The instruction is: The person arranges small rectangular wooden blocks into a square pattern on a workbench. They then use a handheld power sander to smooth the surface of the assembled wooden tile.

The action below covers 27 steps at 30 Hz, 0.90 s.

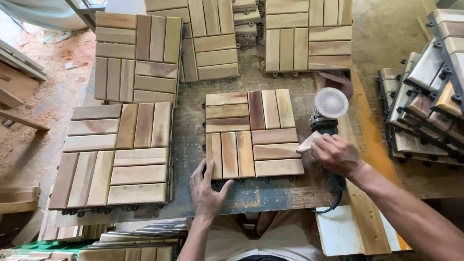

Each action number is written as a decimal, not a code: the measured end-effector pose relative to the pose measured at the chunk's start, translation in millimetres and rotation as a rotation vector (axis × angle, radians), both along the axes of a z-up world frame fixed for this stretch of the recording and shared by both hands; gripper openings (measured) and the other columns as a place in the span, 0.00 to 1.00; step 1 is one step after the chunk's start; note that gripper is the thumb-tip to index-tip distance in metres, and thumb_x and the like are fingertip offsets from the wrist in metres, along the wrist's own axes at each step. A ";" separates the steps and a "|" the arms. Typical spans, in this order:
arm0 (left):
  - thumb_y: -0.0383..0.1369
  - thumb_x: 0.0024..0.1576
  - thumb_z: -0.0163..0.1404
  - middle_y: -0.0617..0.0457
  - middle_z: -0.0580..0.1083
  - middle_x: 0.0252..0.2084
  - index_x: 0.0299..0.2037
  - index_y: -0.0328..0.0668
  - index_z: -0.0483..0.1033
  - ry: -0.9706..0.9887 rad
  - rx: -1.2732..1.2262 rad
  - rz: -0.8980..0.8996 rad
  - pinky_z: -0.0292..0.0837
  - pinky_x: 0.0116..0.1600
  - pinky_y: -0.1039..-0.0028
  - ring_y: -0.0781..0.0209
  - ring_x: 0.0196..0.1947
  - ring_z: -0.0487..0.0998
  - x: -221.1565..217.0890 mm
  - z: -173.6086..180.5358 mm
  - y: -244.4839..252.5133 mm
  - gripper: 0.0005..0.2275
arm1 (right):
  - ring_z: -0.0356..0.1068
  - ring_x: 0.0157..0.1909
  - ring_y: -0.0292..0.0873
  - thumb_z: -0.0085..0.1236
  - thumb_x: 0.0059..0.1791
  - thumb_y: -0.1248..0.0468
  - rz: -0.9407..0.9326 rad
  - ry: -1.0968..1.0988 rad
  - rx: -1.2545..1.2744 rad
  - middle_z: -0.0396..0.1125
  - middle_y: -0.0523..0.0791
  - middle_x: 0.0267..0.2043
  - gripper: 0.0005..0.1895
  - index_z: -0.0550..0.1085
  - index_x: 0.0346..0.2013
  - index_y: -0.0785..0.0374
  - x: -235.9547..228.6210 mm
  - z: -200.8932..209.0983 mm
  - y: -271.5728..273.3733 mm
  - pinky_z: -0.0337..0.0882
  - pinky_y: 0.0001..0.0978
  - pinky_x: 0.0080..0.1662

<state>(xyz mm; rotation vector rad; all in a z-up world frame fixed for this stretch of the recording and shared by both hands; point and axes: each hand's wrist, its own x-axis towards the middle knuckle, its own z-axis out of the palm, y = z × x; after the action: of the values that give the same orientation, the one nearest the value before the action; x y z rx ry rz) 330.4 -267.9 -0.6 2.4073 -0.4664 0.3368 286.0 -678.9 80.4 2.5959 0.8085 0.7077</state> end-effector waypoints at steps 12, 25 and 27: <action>0.51 0.47 0.62 0.42 0.58 0.74 0.69 0.57 0.64 0.062 0.002 -0.042 0.58 0.71 0.52 0.47 0.72 0.60 9.7 2.0 -5.5 0.37 | 0.68 0.25 0.37 0.54 0.57 0.69 -1.077 0.093 1.954 0.69 0.45 0.29 0.04 0.75 0.39 0.66 25.2 48.3 -78.7 0.70 0.27 0.27; 0.52 0.54 0.53 0.45 0.57 0.75 0.68 0.48 0.64 0.133 -0.086 -0.005 0.51 0.74 0.51 0.51 0.74 0.60 10.8 14.0 -8.7 0.33 | 0.53 0.67 0.58 0.45 0.56 0.51 -1.335 0.392 1.318 0.52 0.59 0.65 0.37 0.52 0.77 0.62 10.7 71.9 55.8 0.64 0.61 0.60; 0.51 0.54 0.53 0.45 0.56 0.76 0.70 0.49 0.62 0.136 -0.049 -0.006 0.52 0.74 0.51 0.50 0.74 0.60 11.0 14.1 -10.2 0.33 | 0.41 0.78 0.65 0.55 0.46 0.40 -1.414 0.704 1.118 0.31 0.51 0.81 0.50 0.49 0.76 0.58 -0.2 40.7 53.2 0.54 0.68 0.70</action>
<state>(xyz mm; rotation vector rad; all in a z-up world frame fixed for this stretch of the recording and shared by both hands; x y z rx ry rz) 341.3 -278.1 13.4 2.3619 -0.3998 0.1782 285.7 -625.7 121.1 3.2355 -1.7552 -0.3711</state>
